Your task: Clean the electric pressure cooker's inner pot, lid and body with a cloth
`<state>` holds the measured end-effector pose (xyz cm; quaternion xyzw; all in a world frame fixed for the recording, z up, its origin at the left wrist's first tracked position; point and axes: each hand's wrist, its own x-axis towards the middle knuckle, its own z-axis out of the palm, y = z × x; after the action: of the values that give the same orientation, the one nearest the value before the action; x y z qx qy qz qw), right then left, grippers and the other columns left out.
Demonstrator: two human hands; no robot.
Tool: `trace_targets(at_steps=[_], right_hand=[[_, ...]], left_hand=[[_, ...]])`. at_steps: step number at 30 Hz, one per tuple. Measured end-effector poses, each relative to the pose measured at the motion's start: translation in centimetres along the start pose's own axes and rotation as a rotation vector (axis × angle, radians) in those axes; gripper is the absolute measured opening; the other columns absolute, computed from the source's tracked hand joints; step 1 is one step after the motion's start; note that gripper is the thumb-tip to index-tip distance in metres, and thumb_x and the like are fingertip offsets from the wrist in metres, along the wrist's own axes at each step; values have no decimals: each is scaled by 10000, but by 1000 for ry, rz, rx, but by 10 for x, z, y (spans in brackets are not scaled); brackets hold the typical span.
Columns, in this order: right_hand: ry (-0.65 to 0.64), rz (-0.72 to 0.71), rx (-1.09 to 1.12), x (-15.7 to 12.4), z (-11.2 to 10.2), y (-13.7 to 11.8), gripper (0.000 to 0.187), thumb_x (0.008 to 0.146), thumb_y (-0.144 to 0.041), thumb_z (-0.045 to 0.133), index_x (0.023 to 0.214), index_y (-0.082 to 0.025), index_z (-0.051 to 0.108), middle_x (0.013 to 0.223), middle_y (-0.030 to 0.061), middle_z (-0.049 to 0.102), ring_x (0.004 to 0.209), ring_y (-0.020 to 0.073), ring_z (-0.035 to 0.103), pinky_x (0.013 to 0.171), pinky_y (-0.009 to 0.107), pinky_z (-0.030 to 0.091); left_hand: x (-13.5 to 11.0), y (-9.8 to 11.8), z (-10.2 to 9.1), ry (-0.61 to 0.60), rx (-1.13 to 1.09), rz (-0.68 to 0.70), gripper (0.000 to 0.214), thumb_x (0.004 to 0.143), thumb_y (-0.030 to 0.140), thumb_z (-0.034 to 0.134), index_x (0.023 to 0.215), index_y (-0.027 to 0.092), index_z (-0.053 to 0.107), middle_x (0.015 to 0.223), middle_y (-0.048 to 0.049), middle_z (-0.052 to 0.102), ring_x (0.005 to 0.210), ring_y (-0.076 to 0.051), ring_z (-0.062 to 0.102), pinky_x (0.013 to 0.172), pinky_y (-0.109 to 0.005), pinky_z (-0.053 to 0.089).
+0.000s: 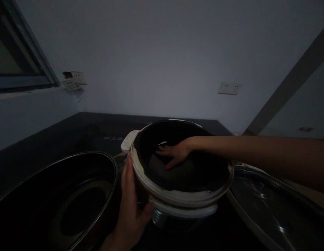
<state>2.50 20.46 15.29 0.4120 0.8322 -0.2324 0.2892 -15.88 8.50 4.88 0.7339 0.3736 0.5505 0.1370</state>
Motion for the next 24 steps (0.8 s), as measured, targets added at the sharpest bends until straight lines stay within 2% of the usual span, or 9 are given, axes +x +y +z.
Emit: trace_targets(at_steps=[4,8,11,13,15,17,20,24], right_hand=[[-16,-243,-11,5,-1,-6,790,908,-416,534,1521,-137,121,1601,148,-10,1461,284,-49,1180,456,57],[-48,-442,7,-4,7,-9,670,891,-263,546,1494,-146,279,1605,94,77,1468,238,-28,1193,434,44],[-82,-564,0,-16,15,-11,542,851,-137,529,1389,-189,491,1561,41,299,1471,216,23,1207,411,52],[-111,-619,7,-24,19,-13,495,830,-85,502,1287,-245,602,1466,8,469,1465,215,117,1213,416,81],[-133,-610,83,-31,21,-15,474,825,-91,498,1221,-303,649,1361,-29,579,1436,221,255,1206,428,165],[-158,-518,203,-39,20,-16,425,836,-158,521,1199,-329,660,1283,-45,636,1374,242,390,1163,440,290],[-242,-368,287,-50,16,-14,361,855,-229,538,1184,-290,674,1221,-12,669,1270,261,513,1068,426,415],[-345,-259,250,-62,11,-8,347,885,-219,499,1185,-206,674,1171,48,677,1135,270,596,952,398,475]], left_hand=[[-2,-2,-1,-18,-16,-13,831,895,618,410,1534,229,49,1623,-85,63,1475,-303,80,1177,-471,149],[-3,-3,-3,-25,-10,-16,842,887,631,410,1535,230,52,1624,-76,59,1476,-309,71,1176,-473,169],[-4,1,-3,-29,-23,-66,831,883,633,412,1535,262,53,1625,-63,52,1474,-324,78,1174,-507,171],[-3,5,-3,-16,-42,-108,832,877,637,418,1534,276,58,1624,-60,63,1471,-343,78,1171,-539,168],[-2,9,-2,-6,-54,-138,837,870,644,421,1534,275,69,1623,-60,77,1468,-359,80,1168,-562,163],[0,11,-2,0,-44,-158,850,861,660,419,1534,269,77,1621,-61,90,1464,-370,93,1163,-570,178],[2,13,-1,29,6,-157,866,842,701,400,1533,268,106,1615,-65,129,1452,-384,143,1151,-577,206],[1,12,0,26,-15,-171,859,845,691,414,1532,279,102,1617,-52,116,1456,-374,133,1158,-562,200]])
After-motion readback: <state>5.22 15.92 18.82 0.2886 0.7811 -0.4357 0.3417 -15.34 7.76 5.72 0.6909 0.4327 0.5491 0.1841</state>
